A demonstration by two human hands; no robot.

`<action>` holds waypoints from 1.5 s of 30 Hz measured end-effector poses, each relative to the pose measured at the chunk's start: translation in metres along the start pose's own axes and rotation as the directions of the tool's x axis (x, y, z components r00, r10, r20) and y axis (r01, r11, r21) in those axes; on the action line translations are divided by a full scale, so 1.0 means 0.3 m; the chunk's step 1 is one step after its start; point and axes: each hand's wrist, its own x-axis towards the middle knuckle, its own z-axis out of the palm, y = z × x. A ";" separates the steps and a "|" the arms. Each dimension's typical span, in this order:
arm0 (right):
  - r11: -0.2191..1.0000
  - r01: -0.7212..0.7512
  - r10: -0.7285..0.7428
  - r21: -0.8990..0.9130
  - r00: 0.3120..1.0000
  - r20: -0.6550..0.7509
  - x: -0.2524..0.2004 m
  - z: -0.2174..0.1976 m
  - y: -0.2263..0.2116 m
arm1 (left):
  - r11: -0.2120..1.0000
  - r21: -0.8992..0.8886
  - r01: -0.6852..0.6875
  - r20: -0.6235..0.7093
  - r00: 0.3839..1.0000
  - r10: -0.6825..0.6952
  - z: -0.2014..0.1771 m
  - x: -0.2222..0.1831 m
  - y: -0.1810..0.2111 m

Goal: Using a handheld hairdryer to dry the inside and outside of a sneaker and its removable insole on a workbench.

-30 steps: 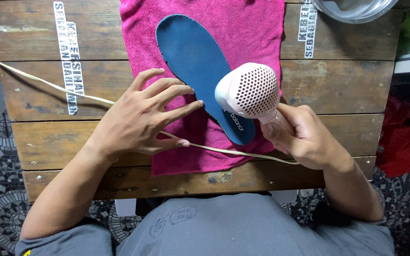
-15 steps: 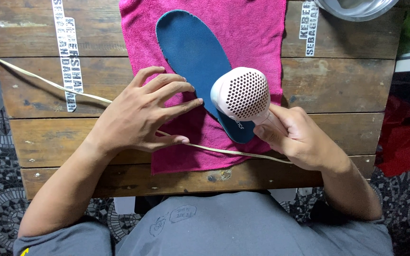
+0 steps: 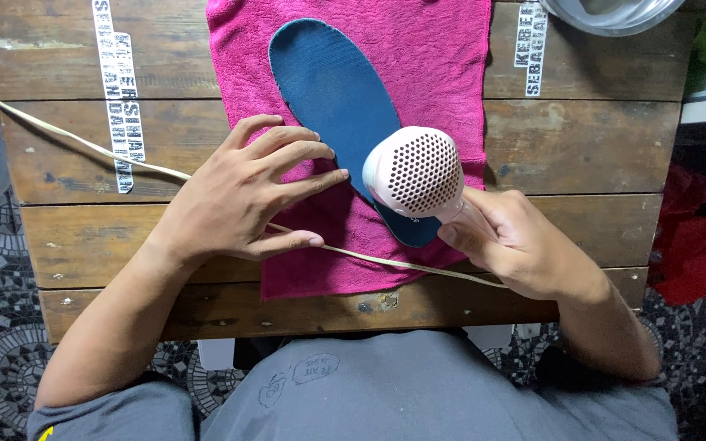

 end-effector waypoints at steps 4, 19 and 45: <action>0.999 0.012 -0.012 -0.047 1.000 0.007 -0.010 -0.004 0.014 | 1.000 -0.015 0.000 -0.008 1.000 0.000 -0.001 -0.001 -0.002; 0.996 0.026 -0.025 -0.080 0.999 0.023 -0.052 -0.027 0.053 | 1.000 -0.025 -0.009 0.011 1.000 0.009 -0.013 0.001 -0.002; 0.991 0.042 -0.031 -0.126 0.996 0.085 -0.070 -0.074 0.081 | 1.000 0.008 0.008 0.023 1.000 -0.008 -0.017 0.000 -0.001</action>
